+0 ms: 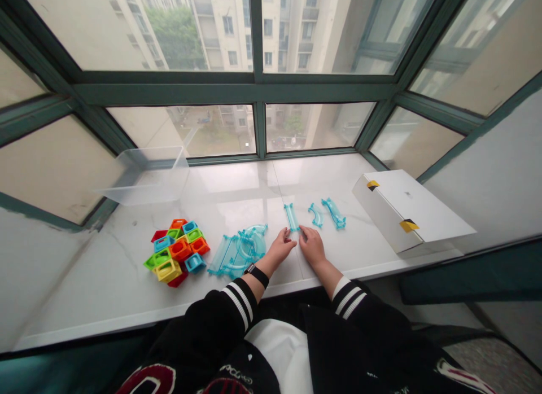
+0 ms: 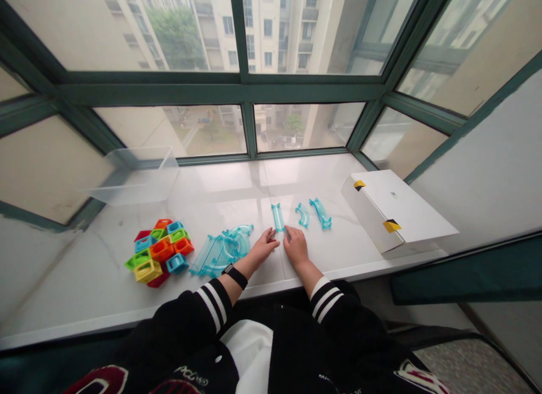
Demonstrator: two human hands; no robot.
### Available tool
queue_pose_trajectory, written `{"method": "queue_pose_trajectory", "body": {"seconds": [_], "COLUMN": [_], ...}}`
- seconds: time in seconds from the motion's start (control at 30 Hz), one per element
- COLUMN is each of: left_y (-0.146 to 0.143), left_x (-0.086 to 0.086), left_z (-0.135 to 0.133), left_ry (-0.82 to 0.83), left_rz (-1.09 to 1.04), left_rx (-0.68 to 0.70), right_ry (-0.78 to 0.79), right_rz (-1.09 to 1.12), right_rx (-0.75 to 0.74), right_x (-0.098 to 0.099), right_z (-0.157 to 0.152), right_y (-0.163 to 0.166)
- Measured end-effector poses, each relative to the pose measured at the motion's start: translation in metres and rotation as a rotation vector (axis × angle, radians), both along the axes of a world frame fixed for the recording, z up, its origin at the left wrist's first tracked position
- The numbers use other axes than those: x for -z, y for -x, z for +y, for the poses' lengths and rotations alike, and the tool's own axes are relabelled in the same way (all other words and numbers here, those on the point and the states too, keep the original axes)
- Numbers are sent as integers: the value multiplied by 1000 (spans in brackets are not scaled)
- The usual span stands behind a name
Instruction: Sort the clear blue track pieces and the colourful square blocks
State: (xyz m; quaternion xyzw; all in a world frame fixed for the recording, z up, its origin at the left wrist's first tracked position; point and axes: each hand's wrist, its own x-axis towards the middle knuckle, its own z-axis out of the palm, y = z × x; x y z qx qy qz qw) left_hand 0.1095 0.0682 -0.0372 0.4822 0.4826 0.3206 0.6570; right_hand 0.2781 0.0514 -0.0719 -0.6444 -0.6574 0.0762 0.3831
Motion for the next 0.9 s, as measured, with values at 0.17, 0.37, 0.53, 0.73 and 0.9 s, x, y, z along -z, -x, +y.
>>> {"method": "queue_pose_trajectory", "body": {"seconds": [0.17,0.37,0.53,0.73,0.9], "left_y": [7,61,135,198,216], "left_x": [-17,-64,-98,-105,-98], "left_z": [-4,-14,-36,-69,-91], "left_ry": [0,-17,-48,-28,22], "left_rz": [-6,-202,-257,-263,-291], "left_rx": [19,135,121,-18,-128], "right_ry": [-15,-142,-38,107,137], "right_rz": [62,-27,-206,-321,-365], "right_rx": [-2,99,230,243,208], "right_x": [-3,-10,-4,7,6], "right_z": [-1,-1,10,17,18], "right_y": [-2,-20,-34,-39,-35]}}
